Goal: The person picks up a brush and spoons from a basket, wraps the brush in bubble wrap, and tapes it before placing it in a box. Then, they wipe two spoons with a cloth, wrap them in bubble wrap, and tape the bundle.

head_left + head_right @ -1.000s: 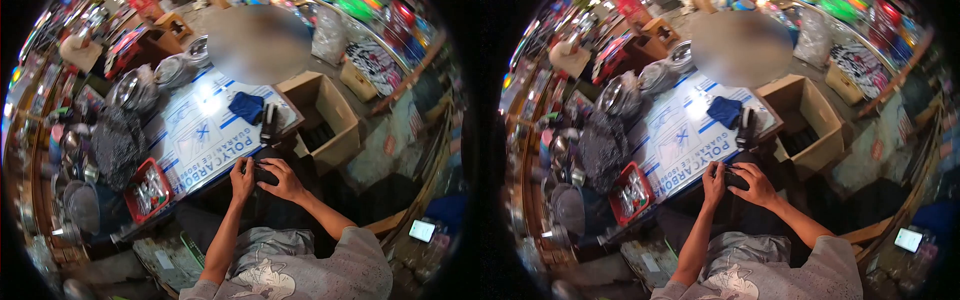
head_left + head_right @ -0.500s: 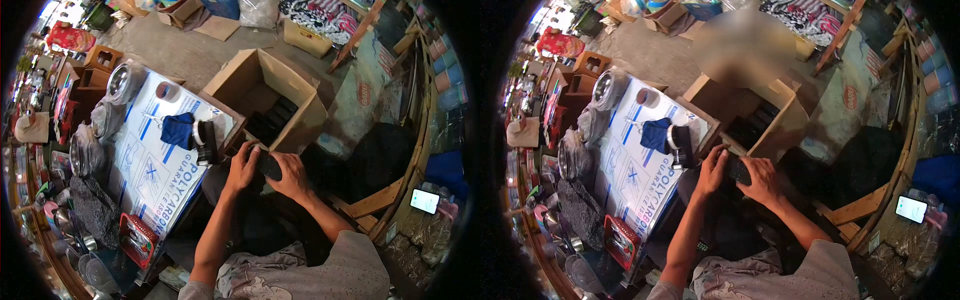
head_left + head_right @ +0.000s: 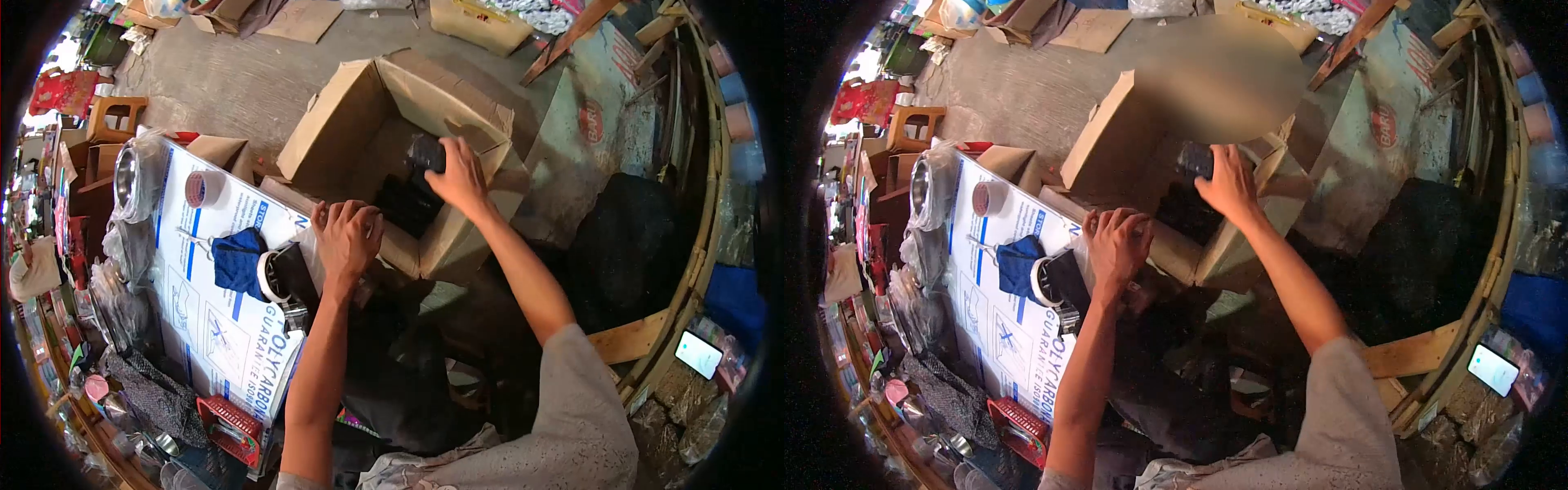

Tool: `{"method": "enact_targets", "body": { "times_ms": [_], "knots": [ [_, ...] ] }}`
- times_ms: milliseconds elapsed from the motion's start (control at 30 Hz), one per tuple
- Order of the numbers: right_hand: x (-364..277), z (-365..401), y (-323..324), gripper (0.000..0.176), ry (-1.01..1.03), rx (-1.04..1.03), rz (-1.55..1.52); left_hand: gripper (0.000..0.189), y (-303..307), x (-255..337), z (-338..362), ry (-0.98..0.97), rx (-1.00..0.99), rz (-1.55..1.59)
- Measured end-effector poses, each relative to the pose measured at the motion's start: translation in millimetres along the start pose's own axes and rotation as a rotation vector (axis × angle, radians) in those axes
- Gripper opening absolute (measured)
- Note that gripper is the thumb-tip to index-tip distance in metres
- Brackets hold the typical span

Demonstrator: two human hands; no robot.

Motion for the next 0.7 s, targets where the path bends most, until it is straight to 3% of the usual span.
{"method": "enact_targets", "body": {
  "times_ms": [67, 133, 267, 367, 433, 567, 633, 700],
  "knots": [
    [32.9, -34.6, -31.4, 0.061, -0.104, -0.046, 0.046, 0.015, -3.4, -2.2, -2.6, 0.015, -0.039, -0.02],
    [78.1, -57.3, -64.8, 0.05, -0.271, -0.167, 0.411, 0.016, -7.8, -2.7, -5.7, 0.019, -0.046, -0.029],
    [160.8, -78.4, -130.5, 0.033, -0.405, -0.329, 0.523, 0.021, -14.3, -5.2, -8.4, 0.031, -0.112, -0.069],
    [192.9, -78.0, -145.0, 0.025, -0.519, -0.241, 0.54, 0.025, -17.4, -6.8, -12.1, 0.06, -0.142, -0.076],
    [193.5, -77.6, -143.5, 0.025, -0.404, -0.104, 0.736, 0.025, -19.4, -7.8, -13.4, 0.061, -0.165, -0.091],
    [228.9, -76.3, -174.6, 0.027, -0.484, -0.14, 0.651, 0.026, -22.7, -6.5, -15.2, 0.052, -0.144, -0.096],
    [238.7, -72.4, -171.2, 0.03, -0.571, -0.01, 0.592, 0.026, -23.6, -5.8, -16.9, 0.052, -0.165, -0.108],
    [245.3, -70.3, -174.8, 0.032, -0.592, -0.01, 0.53, 0.026, -25.2, -6.0, -16.5, 0.057, -0.189, -0.122]
  ]
}}
Point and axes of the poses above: each hand's wrist, its own z-axis away from the middle knuckle, its own y-axis out of the back of the hand, x = y × z, the point moved 10 cm from there along -z, towards the middle knuckle, and after that the axes turned 7 degrees about -z, right-handed, at the moved point
